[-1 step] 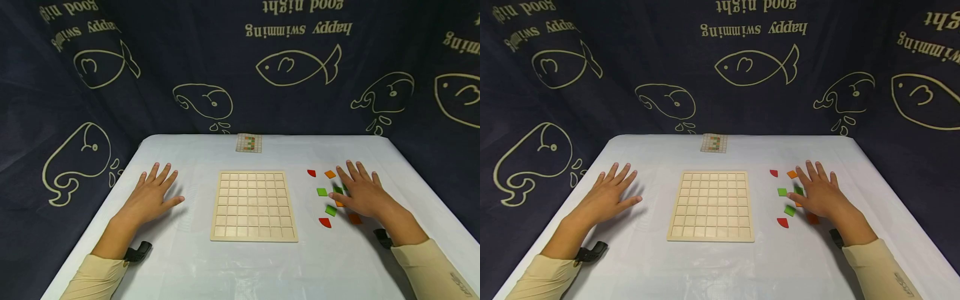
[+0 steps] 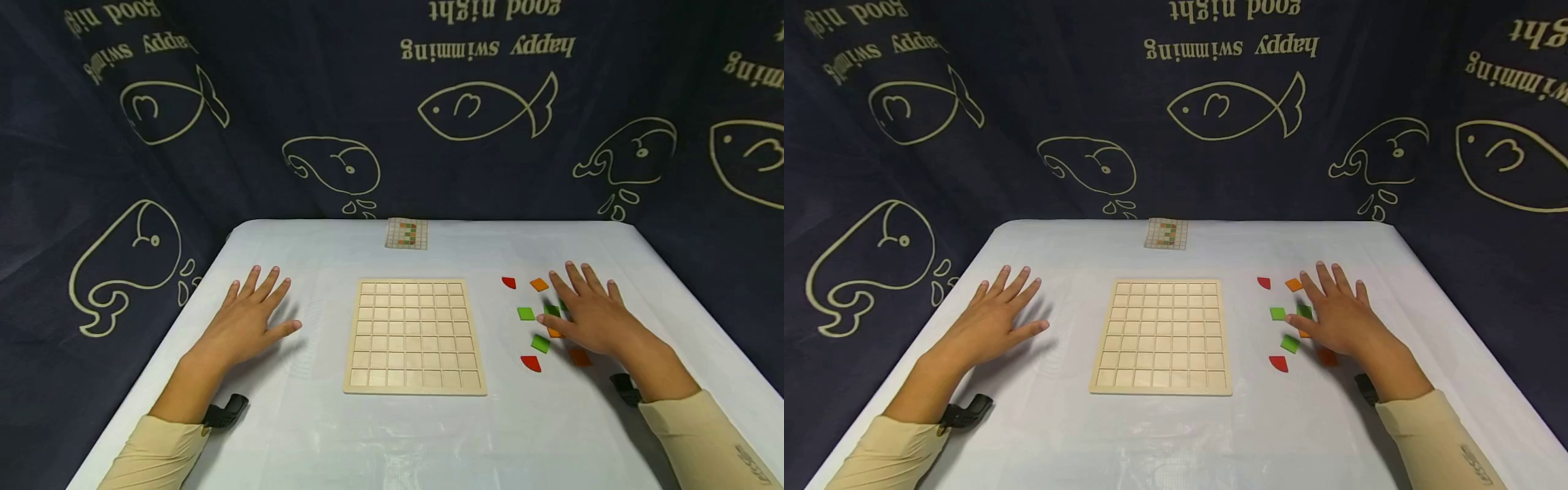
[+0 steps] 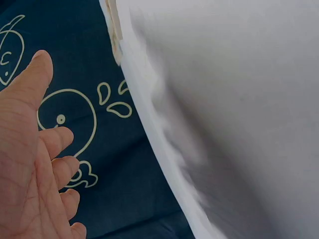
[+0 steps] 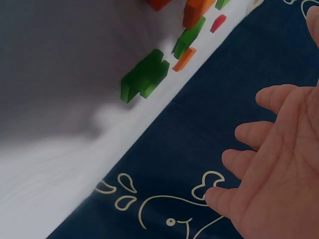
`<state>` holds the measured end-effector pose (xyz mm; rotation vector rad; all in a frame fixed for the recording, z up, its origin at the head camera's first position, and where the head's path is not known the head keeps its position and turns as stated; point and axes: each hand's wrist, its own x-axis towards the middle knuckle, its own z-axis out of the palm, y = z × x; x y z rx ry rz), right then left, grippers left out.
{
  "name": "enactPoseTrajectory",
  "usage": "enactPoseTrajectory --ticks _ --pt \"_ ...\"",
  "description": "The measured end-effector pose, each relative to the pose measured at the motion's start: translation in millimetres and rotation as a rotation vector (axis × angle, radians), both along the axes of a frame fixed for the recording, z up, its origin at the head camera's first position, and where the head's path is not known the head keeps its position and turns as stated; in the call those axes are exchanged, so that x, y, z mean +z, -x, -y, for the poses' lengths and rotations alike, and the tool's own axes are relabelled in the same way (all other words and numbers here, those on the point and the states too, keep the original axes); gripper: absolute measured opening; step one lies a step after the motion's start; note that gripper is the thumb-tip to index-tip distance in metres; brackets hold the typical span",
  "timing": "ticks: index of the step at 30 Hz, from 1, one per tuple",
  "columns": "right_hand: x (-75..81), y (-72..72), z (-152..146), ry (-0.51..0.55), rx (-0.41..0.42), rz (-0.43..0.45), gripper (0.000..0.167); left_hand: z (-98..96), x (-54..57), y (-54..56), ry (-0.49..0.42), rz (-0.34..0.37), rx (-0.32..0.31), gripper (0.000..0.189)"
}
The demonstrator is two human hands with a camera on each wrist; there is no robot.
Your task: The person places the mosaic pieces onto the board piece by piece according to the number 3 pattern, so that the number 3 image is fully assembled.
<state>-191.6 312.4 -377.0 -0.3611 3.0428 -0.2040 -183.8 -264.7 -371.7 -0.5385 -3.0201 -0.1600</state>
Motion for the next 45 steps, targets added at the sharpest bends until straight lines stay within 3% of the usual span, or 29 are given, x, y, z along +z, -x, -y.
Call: enactPoseTrajectory --ticks 12,29,39,45 --pt "-1.0 0.8 0 0.002 0.013 -0.003 0.101 -6.6 -0.9 -1.9 -0.031 0.010 -0.043 0.087" --pt "6.7 17.8 -5 0.056 0.062 0.050 0.089 -50.3 -11.2 -1.6 -0.281 0.153 -0.294 0.082" --pt "13.9 26.3 -7 0.254 0.092 0.125 0.072 -70.5 -12.1 1.1 -0.303 0.191 -0.407 0.073" --pt "14.4 32.6 -10 0.287 0.069 0.144 0.063 -80.4 -8.5 -2.9 -0.252 0.197 -0.436 0.067"
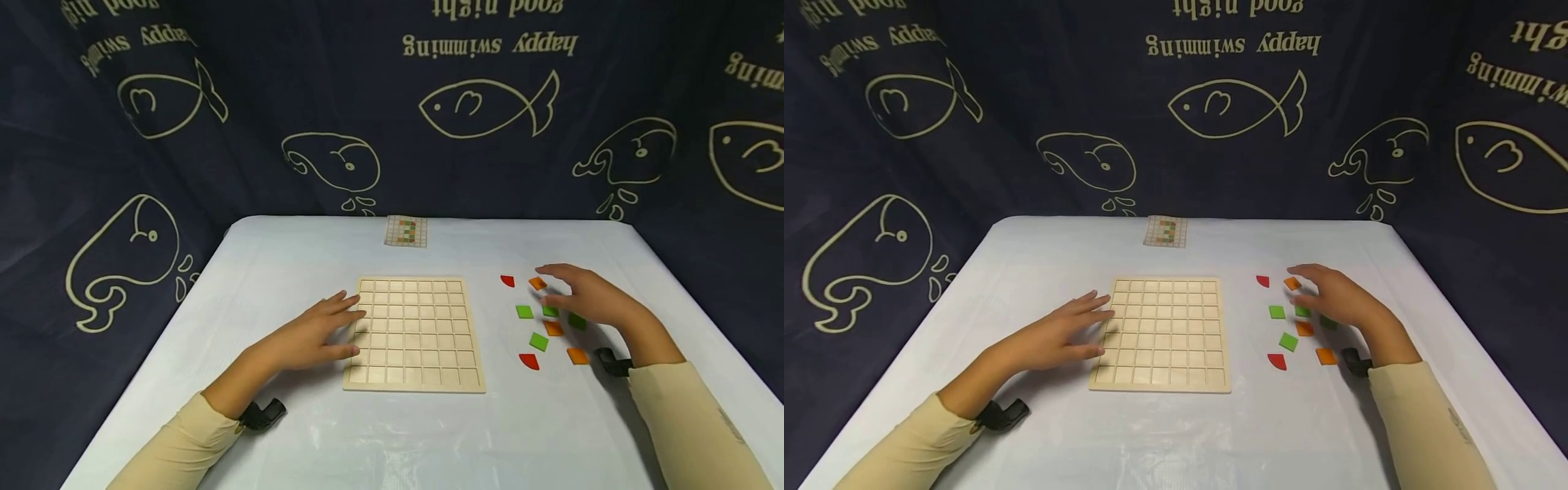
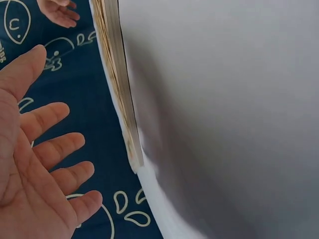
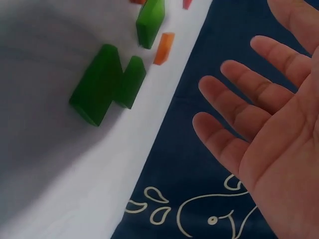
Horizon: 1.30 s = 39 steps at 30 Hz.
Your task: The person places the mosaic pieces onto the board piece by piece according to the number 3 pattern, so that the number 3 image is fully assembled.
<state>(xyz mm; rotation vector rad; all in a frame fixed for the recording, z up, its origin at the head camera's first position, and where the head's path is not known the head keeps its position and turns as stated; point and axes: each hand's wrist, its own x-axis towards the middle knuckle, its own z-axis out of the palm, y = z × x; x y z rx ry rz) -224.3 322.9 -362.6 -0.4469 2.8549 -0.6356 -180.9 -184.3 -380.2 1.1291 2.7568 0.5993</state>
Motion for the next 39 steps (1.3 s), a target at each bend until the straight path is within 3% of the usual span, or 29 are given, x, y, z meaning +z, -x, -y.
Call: enactPoseTrajectory --ticks 9,19,21,25,31,39 --pt "-2.6 14.8 -8 0.020 -0.059 0.105 0.063 -5.8 0.5 -1.4 0.004 0.001 -0.019 0.063" --pt "-4.9 22.1 -16 0.123 -0.046 0.124 0.059 -10.4 -4.7 -0.3 -0.023 0.009 -0.043 0.061" --pt "-4.1 22.1 -15 0.145 -0.044 0.131 0.059 -9.8 -7.2 0.6 -0.009 0.011 -0.053 0.061" --pt "-4.3 23.2 -13 0.162 -0.058 0.140 0.058 -9.9 -11.7 3.5 0.045 -0.053 -0.127 0.059" --pt "-8.9 25.8 -14 0.123 -0.097 0.148 0.055 -11.5 -9.2 2.1 0.109 -0.099 -0.227 0.056" --pt "-12.6 26.3 -19 0.165 -0.093 0.156 0.058 -5.3 -7.3 -9.4 0.221 -0.062 -0.198 0.056"
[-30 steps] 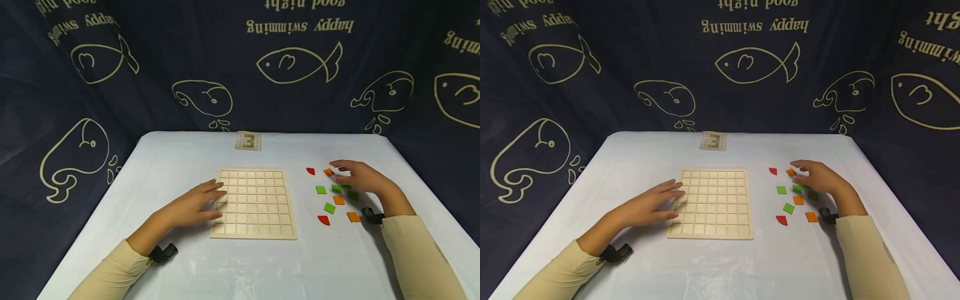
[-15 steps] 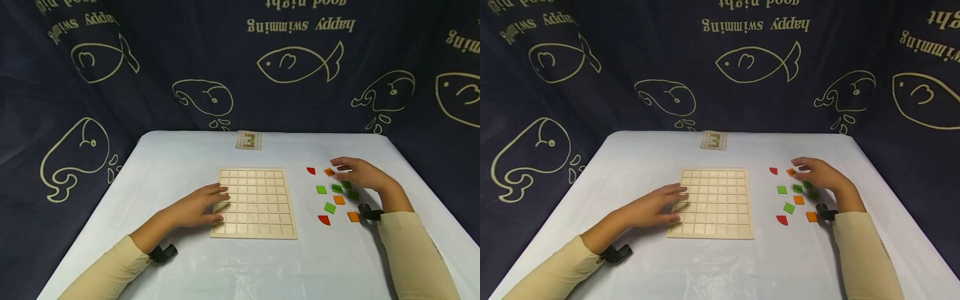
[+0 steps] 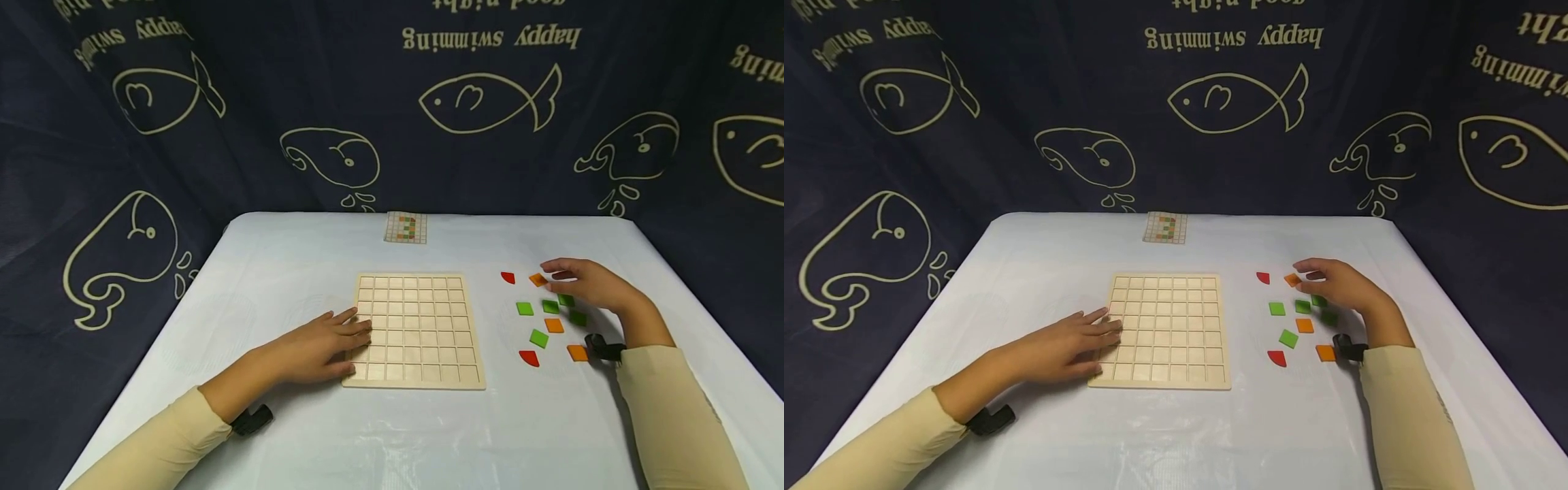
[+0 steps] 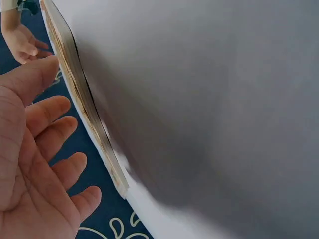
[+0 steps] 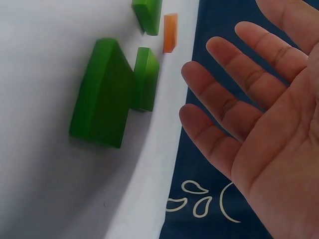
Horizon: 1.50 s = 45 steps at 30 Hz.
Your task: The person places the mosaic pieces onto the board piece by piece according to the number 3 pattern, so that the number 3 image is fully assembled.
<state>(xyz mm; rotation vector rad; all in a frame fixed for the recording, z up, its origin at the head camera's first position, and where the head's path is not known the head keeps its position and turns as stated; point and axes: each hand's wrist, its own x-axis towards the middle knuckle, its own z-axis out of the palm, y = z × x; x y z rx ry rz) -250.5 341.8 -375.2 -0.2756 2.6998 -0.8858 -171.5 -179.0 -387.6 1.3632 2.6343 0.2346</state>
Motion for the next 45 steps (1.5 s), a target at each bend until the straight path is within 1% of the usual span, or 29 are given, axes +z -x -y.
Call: enactPoseTrajectory --ticks 5,9,13,19,24,27,29,35,40,45 --pt "-0.7 1.5 -1 0.005 -0.007 0.011 0.061 2.0 -0.3 -2.9 0.014 0.039 0.011 0.056" --pt "-2.0 2.3 -2 0.054 -0.011 0.014 0.056 2.7 -2.2 -3.7 0.023 0.066 0.010 0.055" --pt "-2.5 3.1 -3 0.116 -0.025 0.017 0.053 3.6 -4.4 -3.8 0.009 0.082 0.003 0.056" --pt "-3.8 3.5 -5 0.156 -0.053 0.046 0.055 4.3 -7.1 -3.1 -0.032 0.088 0.006 0.055" --pt "-5.7 3.1 -5 0.160 -0.067 0.061 0.056 6.4 -9.1 -3.6 -0.077 0.150 0.041 0.055" --pt "-9.0 4.5 -7 0.146 -0.068 0.064 0.057 7.5 -10.1 -4.0 -0.113 0.200 0.061 0.054" --pt "-11.5 5.7 -8 0.137 -0.067 0.065 0.057 7.5 -10.7 -4.4 -0.135 0.219 0.068 0.055" --pt "-15.9 8.9 -8 0.123 -0.063 0.070 0.056 7.8 -13.7 -5.3 -0.168 0.235 0.090 0.057" --pt "-14.3 9.3 -8 0.120 -0.058 0.067 0.055 8.5 -15.7 -5.5 -0.192 0.260 0.112 0.057" --pt "-13.8 10.0 -7 0.130 -0.053 0.062 0.054 9.3 -18.4 -5.4 -0.208 0.261 0.120 0.057"
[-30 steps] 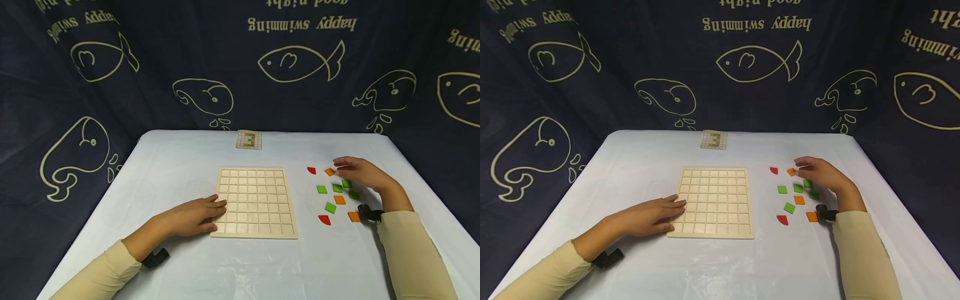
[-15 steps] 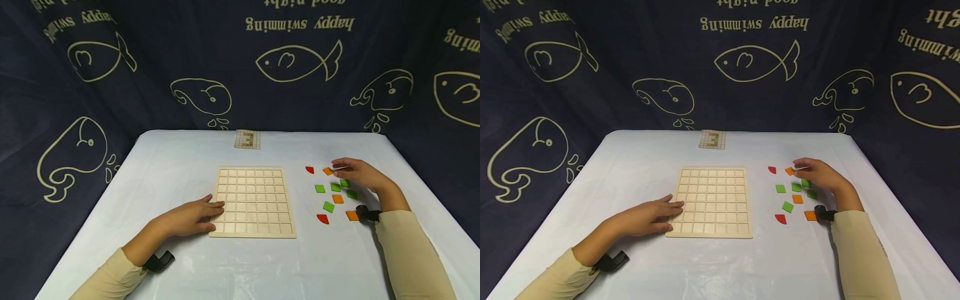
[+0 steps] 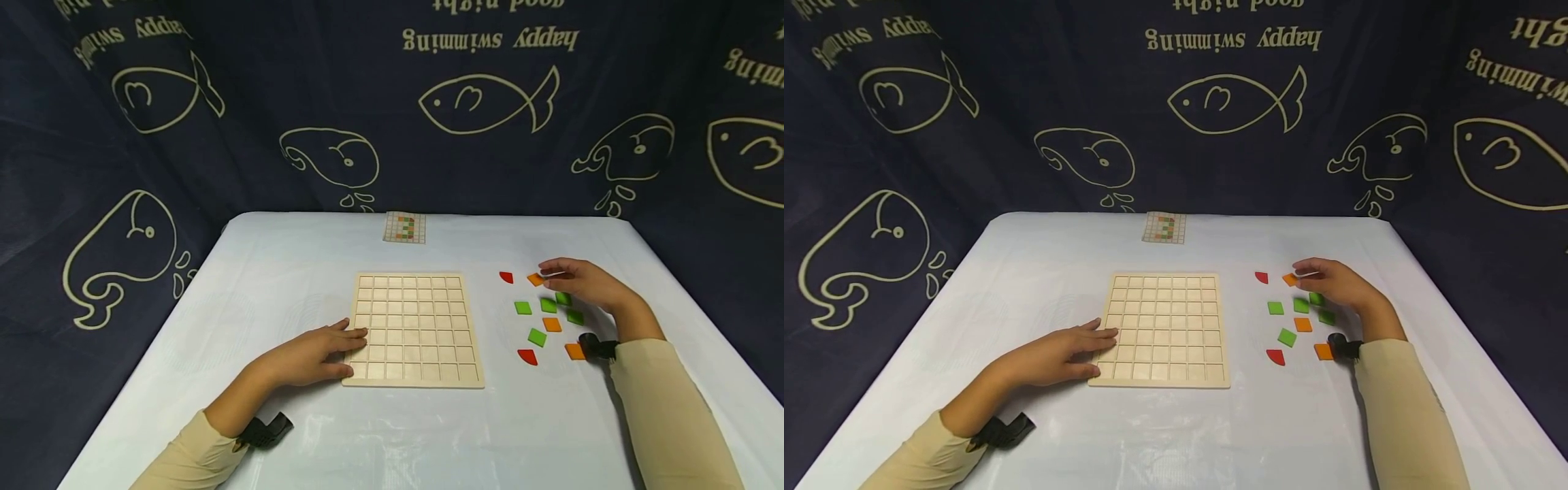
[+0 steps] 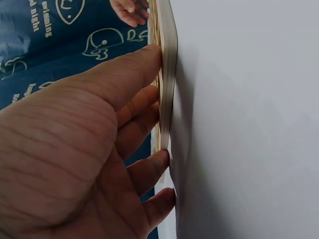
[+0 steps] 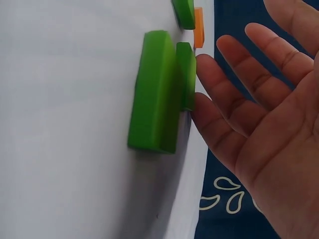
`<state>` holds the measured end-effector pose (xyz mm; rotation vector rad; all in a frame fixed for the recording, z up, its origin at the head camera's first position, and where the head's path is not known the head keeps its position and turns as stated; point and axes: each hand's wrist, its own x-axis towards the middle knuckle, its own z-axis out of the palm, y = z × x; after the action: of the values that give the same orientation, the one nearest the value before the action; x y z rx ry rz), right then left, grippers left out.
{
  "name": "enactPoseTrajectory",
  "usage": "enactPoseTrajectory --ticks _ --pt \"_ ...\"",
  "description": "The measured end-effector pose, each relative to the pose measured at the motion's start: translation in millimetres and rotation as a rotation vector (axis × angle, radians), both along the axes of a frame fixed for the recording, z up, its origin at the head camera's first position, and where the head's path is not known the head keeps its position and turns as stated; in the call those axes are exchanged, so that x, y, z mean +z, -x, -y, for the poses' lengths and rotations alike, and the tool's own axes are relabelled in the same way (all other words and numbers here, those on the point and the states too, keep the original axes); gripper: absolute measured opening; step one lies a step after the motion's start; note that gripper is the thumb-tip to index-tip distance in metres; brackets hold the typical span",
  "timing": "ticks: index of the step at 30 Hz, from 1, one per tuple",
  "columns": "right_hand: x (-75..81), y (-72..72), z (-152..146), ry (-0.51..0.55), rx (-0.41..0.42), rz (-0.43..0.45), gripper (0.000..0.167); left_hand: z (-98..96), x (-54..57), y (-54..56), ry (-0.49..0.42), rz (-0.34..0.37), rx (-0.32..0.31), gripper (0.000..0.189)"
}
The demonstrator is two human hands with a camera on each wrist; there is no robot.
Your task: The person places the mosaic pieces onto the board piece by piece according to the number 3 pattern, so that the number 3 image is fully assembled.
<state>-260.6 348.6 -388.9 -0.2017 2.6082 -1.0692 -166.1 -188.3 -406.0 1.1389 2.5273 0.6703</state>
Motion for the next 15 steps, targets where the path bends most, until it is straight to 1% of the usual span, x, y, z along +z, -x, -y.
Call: enactPoseTrajectory --ticks 7,11,15 --pt "-0.7 6.2 0 -0.027 0.007 -0.009 0.052 1.1 -2.1 -0.4 -0.004 -0.006 0.008 0.056" --pt "-0.8 9.7 1 -0.029 0.002 0.001 0.051 1.4 -2.9 -1.0 -0.008 -0.006 0.000 0.056" --pt "-3.2 13.4 0 -0.014 0.003 0.013 0.049 1.5 -3.2 -1.2 -0.009 -0.021 -0.013 0.055"
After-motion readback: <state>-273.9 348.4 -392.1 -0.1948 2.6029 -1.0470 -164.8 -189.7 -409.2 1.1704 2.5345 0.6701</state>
